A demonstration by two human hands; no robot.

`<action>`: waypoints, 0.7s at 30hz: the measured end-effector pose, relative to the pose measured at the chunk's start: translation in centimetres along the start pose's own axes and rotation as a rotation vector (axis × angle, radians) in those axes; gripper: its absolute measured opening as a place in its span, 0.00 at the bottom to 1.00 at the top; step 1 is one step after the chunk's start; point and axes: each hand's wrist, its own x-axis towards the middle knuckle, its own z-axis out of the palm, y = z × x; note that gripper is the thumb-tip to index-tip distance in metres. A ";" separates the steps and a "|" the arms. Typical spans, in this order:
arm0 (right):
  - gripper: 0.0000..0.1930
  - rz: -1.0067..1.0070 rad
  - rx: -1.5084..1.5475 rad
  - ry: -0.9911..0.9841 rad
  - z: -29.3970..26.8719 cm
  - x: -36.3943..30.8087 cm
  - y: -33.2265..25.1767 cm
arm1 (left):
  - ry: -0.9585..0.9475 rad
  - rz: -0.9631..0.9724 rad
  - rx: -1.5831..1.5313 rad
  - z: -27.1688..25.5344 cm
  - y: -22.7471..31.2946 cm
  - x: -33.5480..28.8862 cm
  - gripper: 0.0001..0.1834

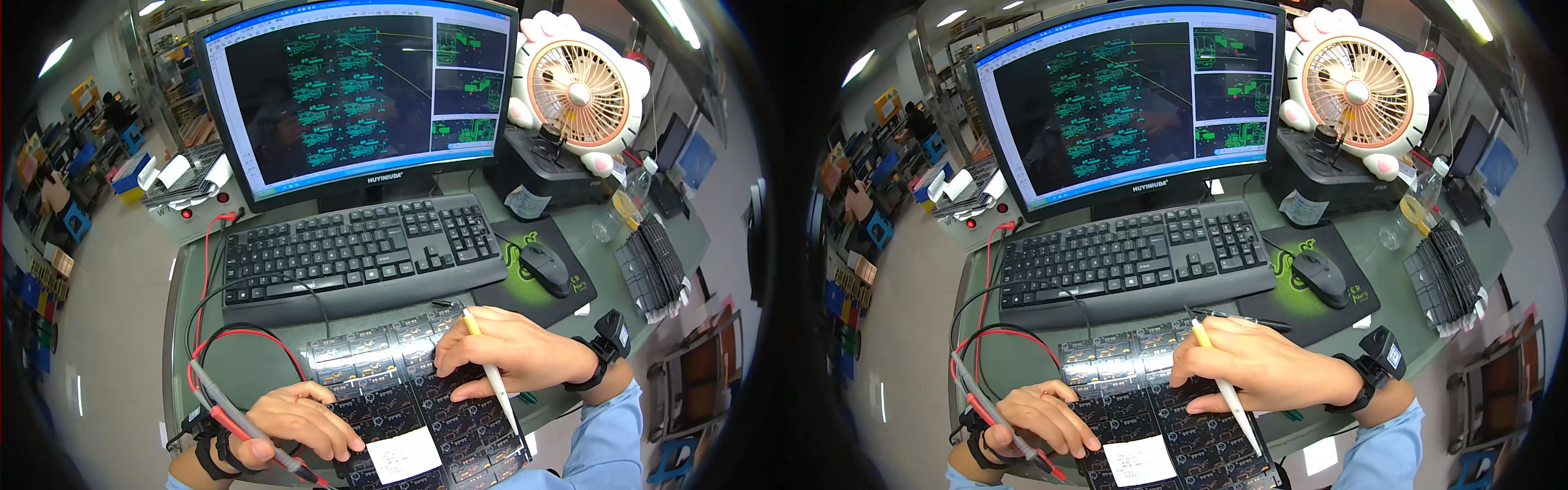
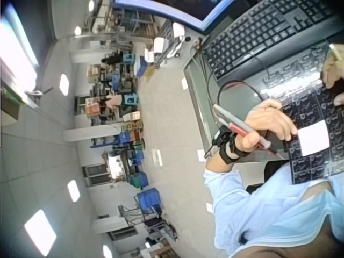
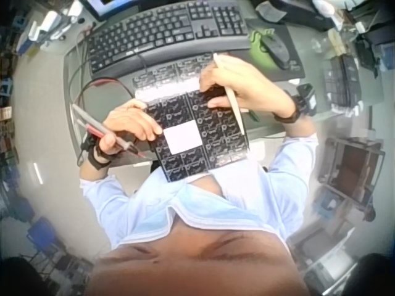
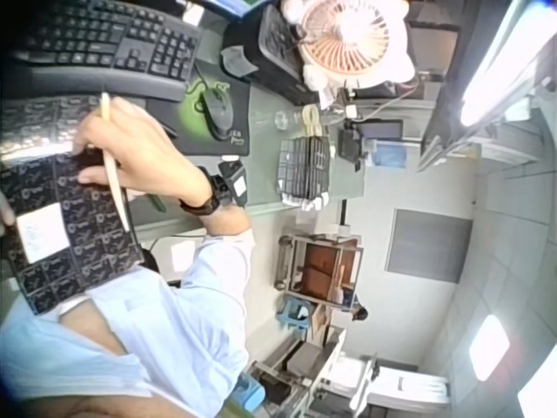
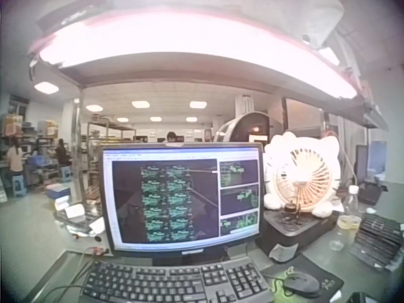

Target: Inspecting and testing a printed circuit board using a multimeter and specialized software.

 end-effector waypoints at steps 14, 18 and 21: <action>0.16 0.010 -0.001 -0.013 -0.1 0.0 0.0 | -0.009 0.021 0.009 -0.2 0.0 0.3 0.36; 0.16 0.010 0.000 -0.014 0.0 0.0 -0.1 | -0.119 0.044 -0.083 -0.9 -0.9 -0.8 0.30; 0.16 0.011 0.001 -0.020 -0.1 0.1 -0.1 | -0.138 0.052 -0.067 -1.0 -0.8 -0.7 0.30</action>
